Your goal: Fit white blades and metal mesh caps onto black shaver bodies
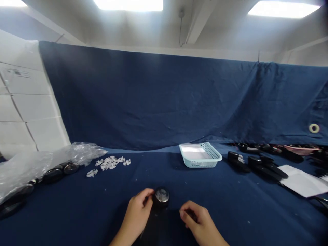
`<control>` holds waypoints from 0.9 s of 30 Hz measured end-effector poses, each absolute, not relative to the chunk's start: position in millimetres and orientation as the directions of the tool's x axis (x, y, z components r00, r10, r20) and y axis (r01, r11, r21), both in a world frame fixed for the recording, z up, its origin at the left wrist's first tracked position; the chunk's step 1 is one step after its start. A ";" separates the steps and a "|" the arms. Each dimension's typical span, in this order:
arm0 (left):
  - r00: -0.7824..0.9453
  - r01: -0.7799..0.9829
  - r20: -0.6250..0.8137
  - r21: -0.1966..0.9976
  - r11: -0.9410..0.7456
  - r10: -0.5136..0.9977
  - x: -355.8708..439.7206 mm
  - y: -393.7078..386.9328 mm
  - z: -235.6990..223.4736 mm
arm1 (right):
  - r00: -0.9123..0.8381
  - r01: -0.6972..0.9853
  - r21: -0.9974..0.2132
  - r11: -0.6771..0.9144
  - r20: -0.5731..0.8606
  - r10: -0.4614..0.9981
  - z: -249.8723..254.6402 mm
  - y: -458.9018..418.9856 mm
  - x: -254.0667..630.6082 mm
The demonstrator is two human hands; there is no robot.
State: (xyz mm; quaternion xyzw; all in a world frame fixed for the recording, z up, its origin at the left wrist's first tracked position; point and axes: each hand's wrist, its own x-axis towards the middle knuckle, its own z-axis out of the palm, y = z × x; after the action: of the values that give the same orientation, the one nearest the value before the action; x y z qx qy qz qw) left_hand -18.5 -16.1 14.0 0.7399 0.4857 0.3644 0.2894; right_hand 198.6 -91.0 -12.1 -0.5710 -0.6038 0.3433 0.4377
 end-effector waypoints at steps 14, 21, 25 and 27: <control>0.479 0.327 0.114 0.897 -0.298 0.870 -1.5 -37.6 19.1 | -0.035 0.351 -0.925 0.143 0.139 0.990 -14.4 -82.5 206.0; 0.515 0.252 0.028 0.950 -0.182 0.856 -0.4 -39.9 14.6 | -0.054 0.340 -0.933 0.121 0.110 0.993 -17.4 -84.1 205.9; 0.529 0.215 0.008 0.966 -0.143 0.849 0.9 -39.6 15.1 | -0.049 0.344 -0.930 0.127 0.117 0.992 -21.4 -85.4 206.9; 0.536 0.196 0.004 0.972 -0.130 0.844 1.3 -39.7 16.0 | -0.042 0.362 -0.923 0.129 0.122 0.992 -23.2 -85.2 207.4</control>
State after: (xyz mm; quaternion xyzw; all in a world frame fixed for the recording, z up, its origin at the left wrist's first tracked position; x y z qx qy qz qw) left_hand 1.3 -39.7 16.0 0.6895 0.3772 0.2992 0.5411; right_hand 207.4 -85.2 -23.2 -0.5460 -0.6196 0.3707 0.4250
